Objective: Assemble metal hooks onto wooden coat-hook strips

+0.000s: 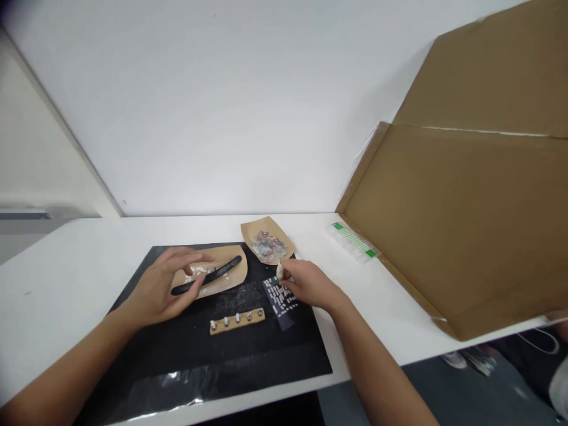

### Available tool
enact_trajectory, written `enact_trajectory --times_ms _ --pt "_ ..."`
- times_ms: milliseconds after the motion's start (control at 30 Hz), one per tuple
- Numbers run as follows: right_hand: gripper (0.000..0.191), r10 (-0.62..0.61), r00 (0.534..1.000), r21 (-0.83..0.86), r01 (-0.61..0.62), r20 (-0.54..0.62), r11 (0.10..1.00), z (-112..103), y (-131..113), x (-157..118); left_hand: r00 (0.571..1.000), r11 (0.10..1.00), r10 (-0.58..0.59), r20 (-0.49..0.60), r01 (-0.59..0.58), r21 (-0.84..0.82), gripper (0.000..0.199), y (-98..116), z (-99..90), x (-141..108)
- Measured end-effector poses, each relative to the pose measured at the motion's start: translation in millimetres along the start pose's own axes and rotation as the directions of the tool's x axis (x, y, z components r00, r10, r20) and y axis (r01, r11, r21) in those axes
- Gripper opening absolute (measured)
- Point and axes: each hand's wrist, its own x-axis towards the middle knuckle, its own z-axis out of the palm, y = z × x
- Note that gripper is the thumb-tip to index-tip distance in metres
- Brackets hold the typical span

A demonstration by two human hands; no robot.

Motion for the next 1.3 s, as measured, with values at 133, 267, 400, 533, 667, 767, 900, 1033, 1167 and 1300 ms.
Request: enact_trajectory --times_ms 133,267,400,533,667,767,900,1033,1167,1300 --pt "0.010 -0.039 0.998 0.082 0.043 -0.044 0.996 -3 -8 -1 0.992 0.991 0.109 0.064 -0.104 -0.081 0.046 15 9.7 4" --pt "0.021 -0.051 0.998 0.282 0.061 -0.040 0.957 -5 -23 -3 0.988 0.976 0.091 0.127 -0.063 -0.210 0.029 42 23.9 7" --pt "0.019 -0.061 0.997 0.414 0.034 0.053 0.910 -1 -33 -4 0.974 0.969 0.022 0.226 0.035 -0.244 0.019 64 38.5 6" --pt "0.018 -0.062 0.995 0.494 0.014 0.081 0.869 6 -39 -3 0.958 0.973 -0.036 0.284 0.099 -0.210 0.019 68 48.3 2" --pt "0.021 -0.033 0.995 0.557 -0.026 0.097 0.830 13 -44 -2 0.952 0.964 -0.103 0.288 0.167 -0.207 0.015 67 55.7 -4" --pt "0.023 0.012 0.994 0.597 -0.074 0.107 0.799 18 -45 -2 0.941 0.949 -0.143 0.307 0.218 -0.226 0.011 68 60.3 -8" --pt "0.027 0.086 0.989 0.634 -0.144 0.121 0.760 22 -49 -1 0.923 0.927 -0.216 0.319 0.296 -0.229 0.014 72 63.8 -11" --pt "0.030 0.174 0.975 0.657 -0.220 0.135 0.722 22 -53 -1 0.901 0.905 -0.266 0.341 0.356 -0.234 0.016 73 65.1 -12" --pt "0.029 0.241 0.962 0.651 -0.267 0.131 0.711 25 -53 -2 0.908 0.901 -0.256 0.333 0.349 -0.258 0.015 73 67.1 -13" --pt "0.030 0.249 0.956 0.658 -0.288 0.155 0.696 27 -53 -3 0.912 0.907 -0.257 0.320 0.342 -0.245 0.012 73 69.9 -14"
